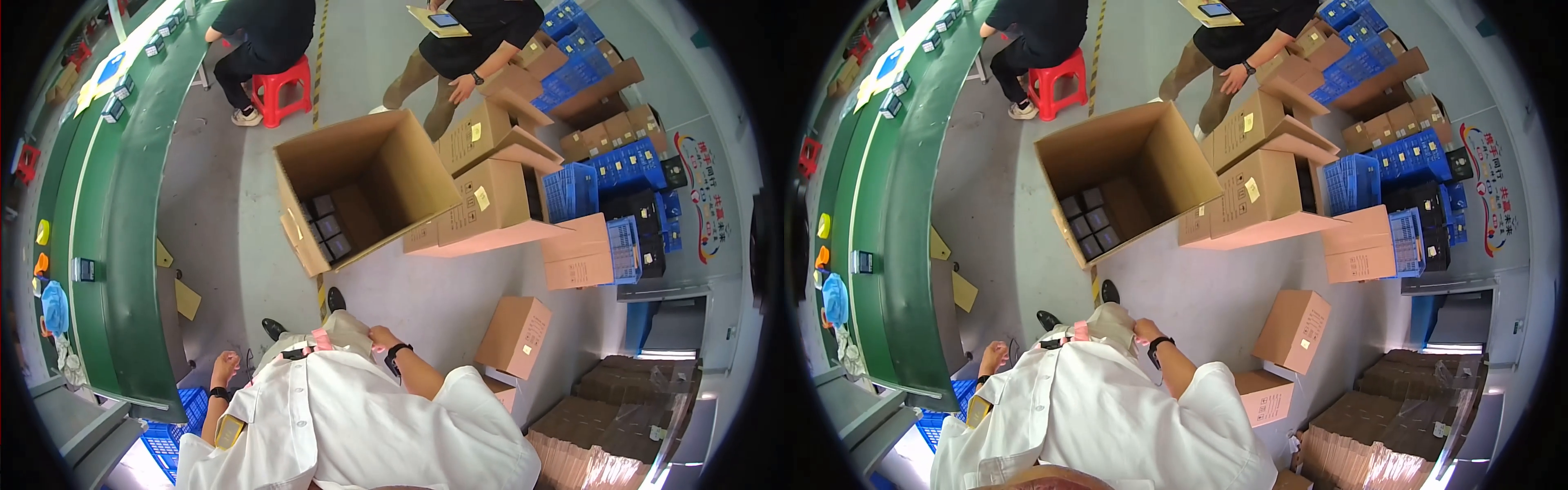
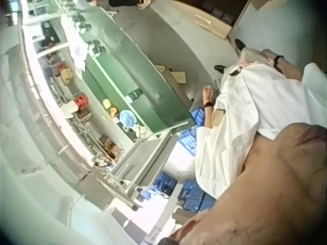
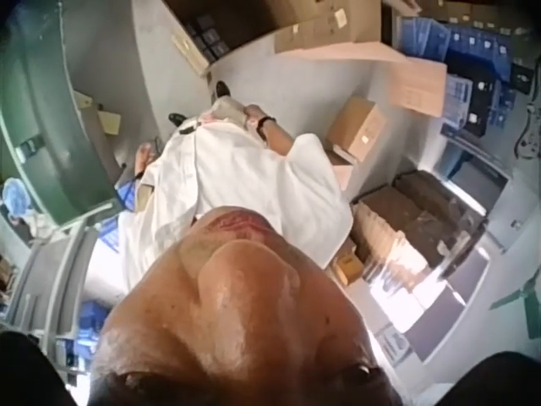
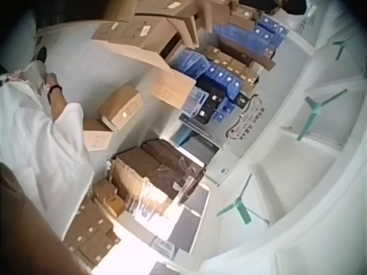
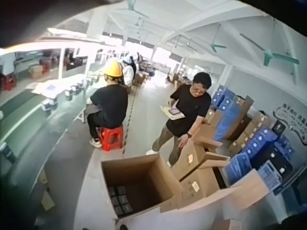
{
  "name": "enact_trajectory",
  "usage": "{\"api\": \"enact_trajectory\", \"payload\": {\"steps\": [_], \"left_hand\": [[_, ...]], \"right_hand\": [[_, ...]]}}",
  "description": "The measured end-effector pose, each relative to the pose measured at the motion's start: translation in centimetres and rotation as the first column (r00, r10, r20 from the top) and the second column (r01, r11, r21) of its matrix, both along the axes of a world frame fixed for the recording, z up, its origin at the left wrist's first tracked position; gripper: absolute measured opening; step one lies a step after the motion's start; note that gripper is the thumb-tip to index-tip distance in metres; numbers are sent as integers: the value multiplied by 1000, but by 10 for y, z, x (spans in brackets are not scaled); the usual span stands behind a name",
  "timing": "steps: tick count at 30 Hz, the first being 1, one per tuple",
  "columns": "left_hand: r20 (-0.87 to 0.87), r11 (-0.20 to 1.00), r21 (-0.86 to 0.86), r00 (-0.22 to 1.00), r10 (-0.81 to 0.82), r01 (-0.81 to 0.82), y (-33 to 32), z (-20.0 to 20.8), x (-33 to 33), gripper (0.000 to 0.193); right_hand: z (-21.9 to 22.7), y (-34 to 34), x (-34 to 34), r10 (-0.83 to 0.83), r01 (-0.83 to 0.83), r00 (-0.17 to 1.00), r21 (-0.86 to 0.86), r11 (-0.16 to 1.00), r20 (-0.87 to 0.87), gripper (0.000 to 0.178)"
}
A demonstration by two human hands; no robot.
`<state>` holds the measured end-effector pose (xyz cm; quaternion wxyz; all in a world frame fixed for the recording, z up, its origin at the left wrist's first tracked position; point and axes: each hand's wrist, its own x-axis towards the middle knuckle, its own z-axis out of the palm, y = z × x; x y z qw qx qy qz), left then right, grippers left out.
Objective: Taking finished items from a conveyor belt and placing them into cardboard shipping boxes.
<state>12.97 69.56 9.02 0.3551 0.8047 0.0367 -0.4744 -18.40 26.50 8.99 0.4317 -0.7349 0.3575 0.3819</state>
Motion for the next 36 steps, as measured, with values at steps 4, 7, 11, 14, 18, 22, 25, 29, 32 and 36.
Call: {"api": "enact_trajectory", "payload": {"steps": [4,7,11,14,18,22,25,29,32,36], "left_hand": [[-49,1000,-24,999,-1,0,47,-34,-10,30],[-51,999,-30,998,-23,22,69,-33,-12,29],[-24,1000,-21,999,-21,21,80,-11,-23,27],[-39,998,-56,999,30,-33,113,-50,-22,25],[-104,992,-96,992,73,-83,153,-131,-26,23],[-102,975,-147,978,-180,164,128,-129,17,21],[-117,999,-12,992,44,-46,91,-73,22,23],[46,995,-67,997,-67,70,26,20,32,26],[98,987,23,982,-159,157,-10,59,21,27],[208,949,84,926,-314,303,-8,30,8,26]], "right_hand": [[7,4,22,-54,54,998,24,998,-20,17],[8,9,30,-315,319,947,54,946,-68,15],[22,15,47,-239,238,969,-11,971,-62,14],[10,3,48,-319,319,948,49,946,-2,18],[-15,-42,48,-606,606,794,21,795,49,64],[-15,-148,49,-521,602,793,-274,750,315,73],[43,-202,89,-640,710,669,-71,701,378,71],[78,-243,110,-699,759,607,-15,651,378,69],[61,-268,109,-676,776,601,-110,621,425,68],[24,-330,101,-468,645,762,-456,613,448,71]]}}
